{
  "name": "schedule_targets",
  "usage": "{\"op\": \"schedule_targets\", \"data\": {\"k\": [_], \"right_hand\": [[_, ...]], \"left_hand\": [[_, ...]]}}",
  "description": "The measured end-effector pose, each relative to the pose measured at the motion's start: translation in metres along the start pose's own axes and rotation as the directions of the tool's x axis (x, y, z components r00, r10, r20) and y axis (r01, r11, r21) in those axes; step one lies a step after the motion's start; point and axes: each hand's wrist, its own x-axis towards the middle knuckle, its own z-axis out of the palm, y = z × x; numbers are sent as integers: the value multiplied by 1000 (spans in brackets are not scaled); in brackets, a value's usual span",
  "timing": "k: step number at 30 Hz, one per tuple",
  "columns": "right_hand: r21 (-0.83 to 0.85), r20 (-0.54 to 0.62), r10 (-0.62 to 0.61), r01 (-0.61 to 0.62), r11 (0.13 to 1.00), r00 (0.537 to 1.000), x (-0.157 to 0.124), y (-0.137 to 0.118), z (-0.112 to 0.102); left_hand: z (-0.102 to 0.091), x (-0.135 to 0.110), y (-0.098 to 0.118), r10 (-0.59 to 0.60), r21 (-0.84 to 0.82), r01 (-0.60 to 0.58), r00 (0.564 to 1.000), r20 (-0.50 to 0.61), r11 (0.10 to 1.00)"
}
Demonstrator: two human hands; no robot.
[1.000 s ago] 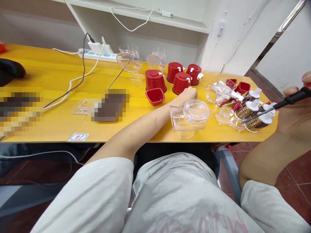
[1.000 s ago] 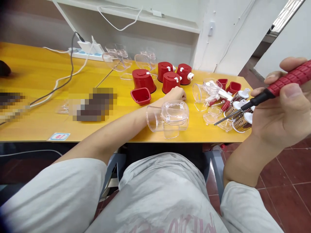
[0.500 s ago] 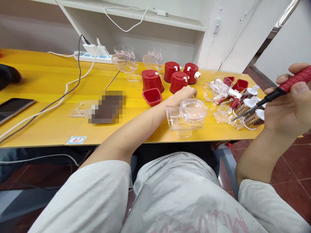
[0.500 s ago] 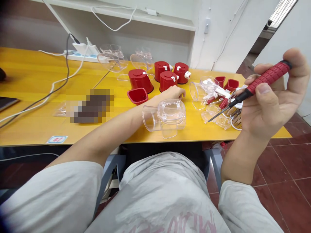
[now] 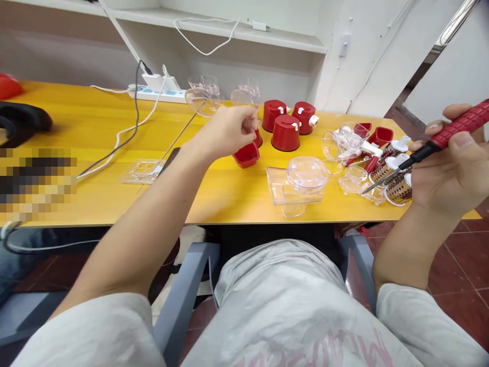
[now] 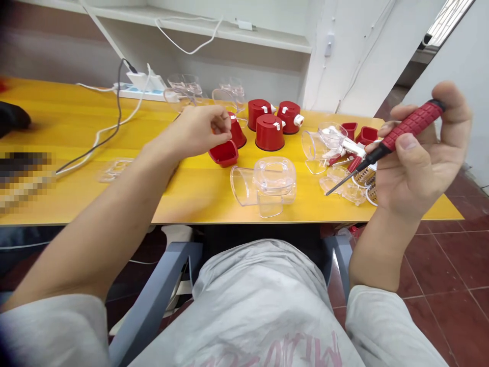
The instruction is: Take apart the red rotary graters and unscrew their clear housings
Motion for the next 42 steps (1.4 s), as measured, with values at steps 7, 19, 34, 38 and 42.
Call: {"op": "schedule_targets", "data": {"k": [7,19,34,38,42], "right_hand": [[-159,375,-421,505,848,826,13,27,-9],[-288,457,272,-148,946,847,-38,15,24],[-147,245,-55,93,985,968,-47,34,55],[-129,265,-78,115,985,961,-52,35,56],[-141,337,-99,154,978,936,-50,32,73]], "left_hand": [[12,-10,-16,-135,120,124,987,89,985],[-23,-65,125,184,-229,-147,971,150,962],[-1,-55,132,274,-257,-197,910,311,946],[-1,-55,130,281,-239,-212,909,306,947],[0,-55,130,290,-244,-220,907,306,945]]}}
